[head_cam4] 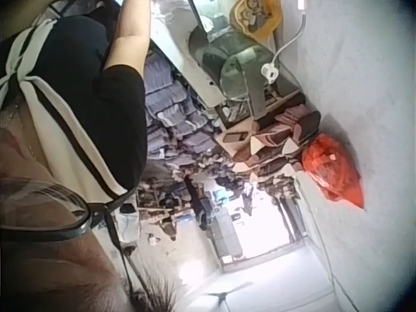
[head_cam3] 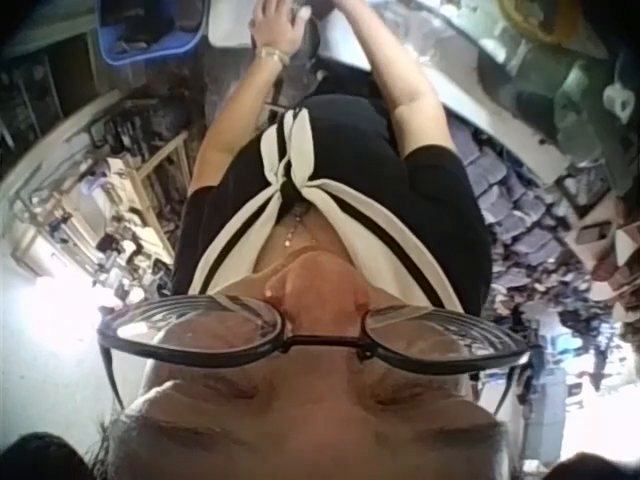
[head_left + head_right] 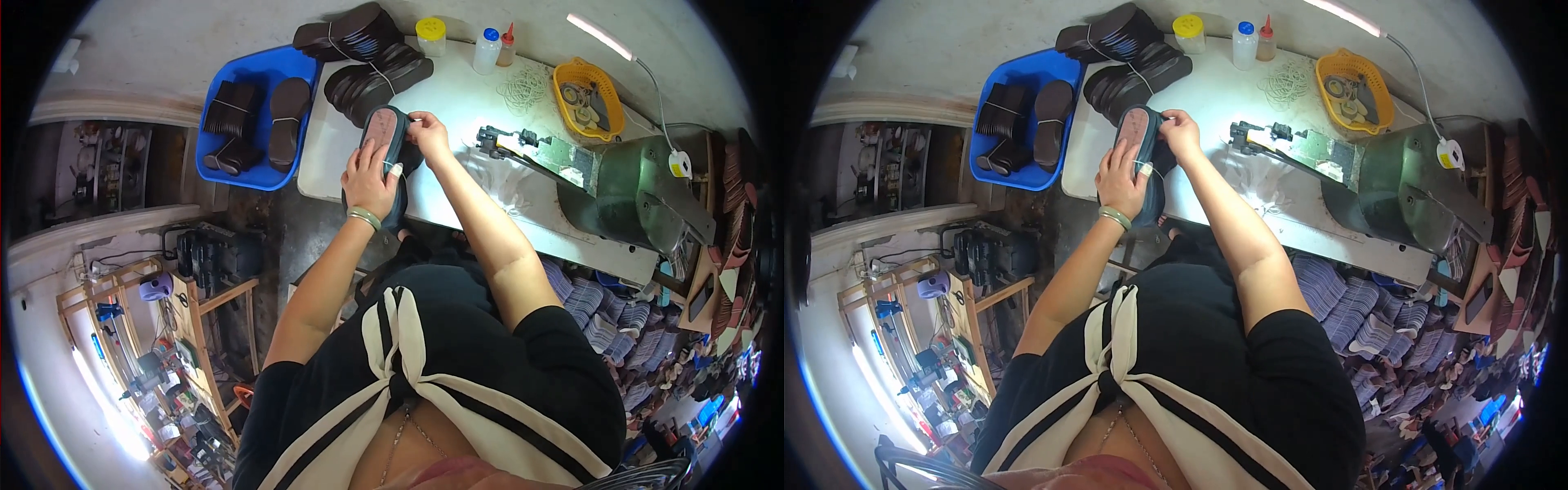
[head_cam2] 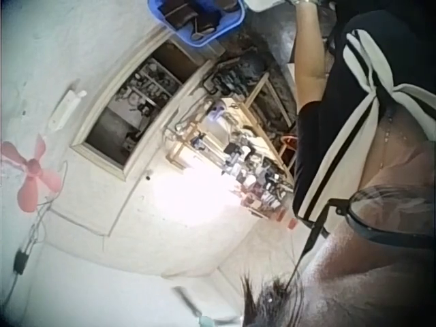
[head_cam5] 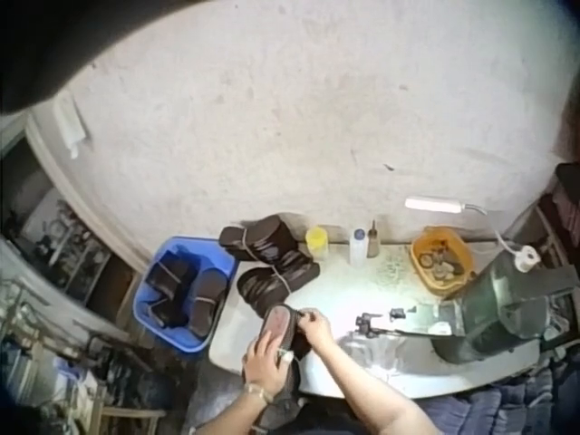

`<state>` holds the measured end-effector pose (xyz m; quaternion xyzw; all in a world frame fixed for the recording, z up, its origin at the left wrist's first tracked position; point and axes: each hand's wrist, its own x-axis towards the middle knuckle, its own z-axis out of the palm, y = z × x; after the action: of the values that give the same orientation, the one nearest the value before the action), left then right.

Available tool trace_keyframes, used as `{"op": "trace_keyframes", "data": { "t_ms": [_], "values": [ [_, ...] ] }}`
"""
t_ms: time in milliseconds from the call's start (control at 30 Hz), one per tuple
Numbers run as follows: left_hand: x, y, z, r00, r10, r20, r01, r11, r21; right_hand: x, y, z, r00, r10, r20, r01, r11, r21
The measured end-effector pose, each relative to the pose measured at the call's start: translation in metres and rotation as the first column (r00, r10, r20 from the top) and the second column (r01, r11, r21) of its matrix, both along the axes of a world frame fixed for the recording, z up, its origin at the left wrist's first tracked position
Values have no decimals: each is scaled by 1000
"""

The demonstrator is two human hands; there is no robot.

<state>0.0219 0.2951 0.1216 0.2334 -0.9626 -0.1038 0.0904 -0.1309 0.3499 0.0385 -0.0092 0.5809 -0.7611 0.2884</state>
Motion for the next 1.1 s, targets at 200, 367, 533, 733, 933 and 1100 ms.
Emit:
{"op": "trace_keyframes", "data": {
  "t_ms": [200, 367, 533, 733, 933, 1100],
  "values": [
    [2, -3, -3, 999, -19, -26, 19, 1000, -19, 2, 15, -15, 959, -63, 276, 86, 994, -74],
    [3, -4, -4, 999, -21, -48, 20, 1000, -19, 30, 40, -24, 992, -50, 119, 49, 999, 6],
    [6, -8, -12, 998, -32, -57, 30, 999, -32, 72, 39, -24, 832, 237, -502, -184, 971, 154],
    [-35, -16, 33, 962, 23, 273, -67, 986, 155, 66, 30, -32, 813, 407, -417, -363, 913, 185],
    [-81, -52, -6, 929, -223, 295, 159, 961, 227, 77, 65, 25, 827, 460, -322, -364, 876, 316],
    [-110, -59, -32, 930, -92, 355, 0, 968, 252, 125, 113, 100, 668, 431, -607, -342, 902, 264]
  ]
}}
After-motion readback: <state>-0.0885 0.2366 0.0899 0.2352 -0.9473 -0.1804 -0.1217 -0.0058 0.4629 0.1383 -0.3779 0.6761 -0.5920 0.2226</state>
